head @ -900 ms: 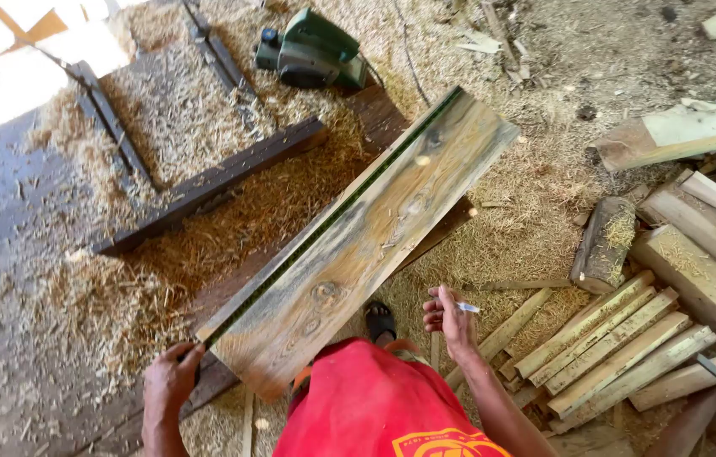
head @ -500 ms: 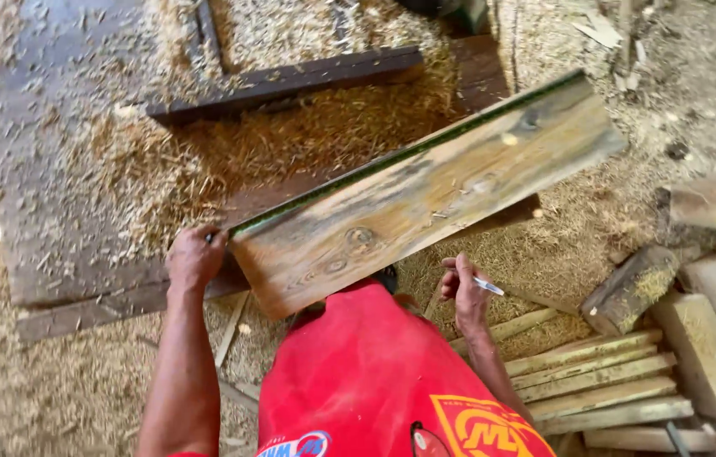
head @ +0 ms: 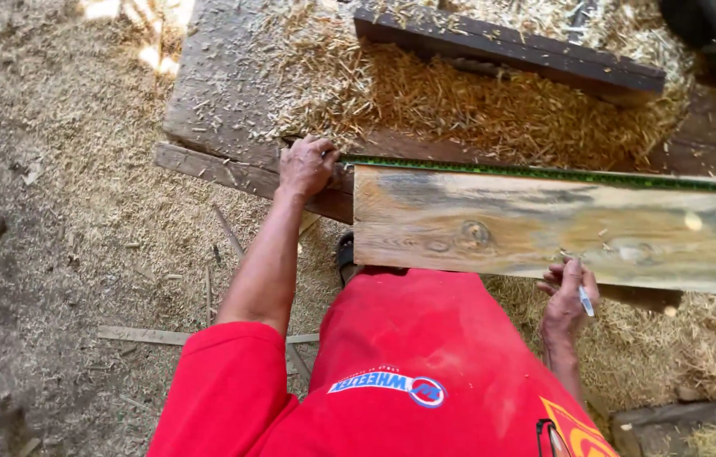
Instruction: Measuring and marking wooden boards and frames using a tape measure and a pen.
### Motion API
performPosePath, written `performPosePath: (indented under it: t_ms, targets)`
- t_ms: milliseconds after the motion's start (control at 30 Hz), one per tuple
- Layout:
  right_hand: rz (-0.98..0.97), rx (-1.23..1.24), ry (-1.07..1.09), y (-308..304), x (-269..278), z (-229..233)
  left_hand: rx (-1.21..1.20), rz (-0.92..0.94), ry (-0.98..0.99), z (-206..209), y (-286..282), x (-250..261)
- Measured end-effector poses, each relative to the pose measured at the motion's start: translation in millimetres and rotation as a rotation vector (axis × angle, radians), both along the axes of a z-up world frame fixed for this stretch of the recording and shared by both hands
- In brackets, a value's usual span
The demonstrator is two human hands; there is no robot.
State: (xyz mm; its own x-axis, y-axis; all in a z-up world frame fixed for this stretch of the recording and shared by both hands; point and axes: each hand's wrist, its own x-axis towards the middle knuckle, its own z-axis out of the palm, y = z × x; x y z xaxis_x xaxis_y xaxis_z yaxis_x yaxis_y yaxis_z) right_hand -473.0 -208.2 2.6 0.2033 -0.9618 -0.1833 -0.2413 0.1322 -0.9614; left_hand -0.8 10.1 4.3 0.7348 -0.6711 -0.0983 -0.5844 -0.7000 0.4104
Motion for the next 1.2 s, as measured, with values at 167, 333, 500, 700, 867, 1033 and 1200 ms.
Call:
performPosePath:
  t_ms: [167,333,500,700,867,1033,1200]
  targets:
    - [-0.008,-0.2,0.205,3,18,-19,-0.013,-0.007,0.027,-7,1,2]
    - [0.005,-0.418,0.364,16,29,-20,-0.026,0.03,0.064,-11,-1,6]
    - [0.088,-0.562,0.436,35,33,-21,-0.04,0.053,0.055,-22,-4,10]
    - [0.096,-0.563,0.553,39,33,-25,-0.176,0.07,0.003,-24,5,0]
    - [0.099,-0.519,0.523,40,37,-18,-0.22,0.079,0.009,-26,10,-5]
    - [0.1,-0.503,0.497,43,38,-16,-0.247,0.08,0.018,-27,10,-4]
    - [0.104,-0.574,0.502,45,39,-17,-0.242,0.086,0.067,-26,10,-3]
